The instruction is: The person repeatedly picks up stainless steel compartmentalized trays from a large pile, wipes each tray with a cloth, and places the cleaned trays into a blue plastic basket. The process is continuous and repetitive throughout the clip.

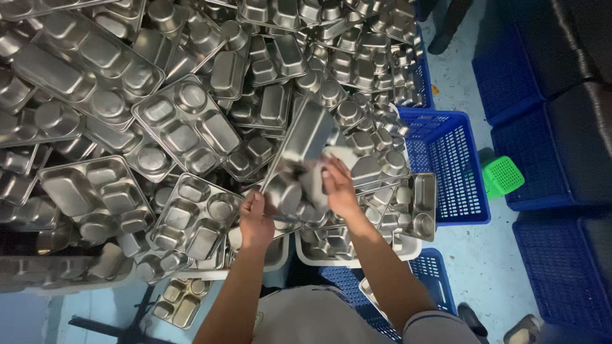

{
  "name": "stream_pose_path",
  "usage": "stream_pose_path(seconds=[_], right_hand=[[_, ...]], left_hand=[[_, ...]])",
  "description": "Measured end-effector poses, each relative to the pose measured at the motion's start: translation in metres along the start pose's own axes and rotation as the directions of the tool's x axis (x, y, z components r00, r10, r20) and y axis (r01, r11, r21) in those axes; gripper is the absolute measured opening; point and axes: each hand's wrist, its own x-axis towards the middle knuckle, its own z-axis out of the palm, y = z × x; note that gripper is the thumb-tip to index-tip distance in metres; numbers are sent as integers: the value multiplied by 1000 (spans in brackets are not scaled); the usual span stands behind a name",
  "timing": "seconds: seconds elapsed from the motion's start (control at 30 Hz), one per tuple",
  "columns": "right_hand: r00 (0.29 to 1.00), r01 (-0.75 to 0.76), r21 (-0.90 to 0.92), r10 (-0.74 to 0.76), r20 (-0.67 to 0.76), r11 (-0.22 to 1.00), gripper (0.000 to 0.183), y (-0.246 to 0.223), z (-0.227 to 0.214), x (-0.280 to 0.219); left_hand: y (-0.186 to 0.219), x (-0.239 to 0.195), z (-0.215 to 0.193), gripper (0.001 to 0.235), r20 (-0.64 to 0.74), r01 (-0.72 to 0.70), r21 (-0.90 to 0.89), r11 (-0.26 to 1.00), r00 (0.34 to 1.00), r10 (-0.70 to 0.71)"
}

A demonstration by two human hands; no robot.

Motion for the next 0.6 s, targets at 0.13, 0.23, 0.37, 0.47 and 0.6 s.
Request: stream_pose_path(seconds=[0.13,0.23,0.37,0.47,0.6], right_hand=[[985,172,-388,-156,72,906,33,-40,15,-9],[968,246,-323,-214,132,914,36,-48,18,-20],[951,283,-270,-232,205,920,44,-37,11,-23],[938,315,-263,-257,233,912,44,-31,4,-24],[939,321,-290,-263,223,902,54,-33,-6,-25]], left_hand=[[-4,-5,-1,21,-116,58,-116,992,991,-71],[18,-6,14,22,-106,-7,-350,937,994,-32],[46,-16,35,35,-27,1,-331,944,1000,-10],[48,-17,39,34,-108,9,-357,934,993,-50],[29,-15,26,24,-5,-7,-384,923,1000,5]])
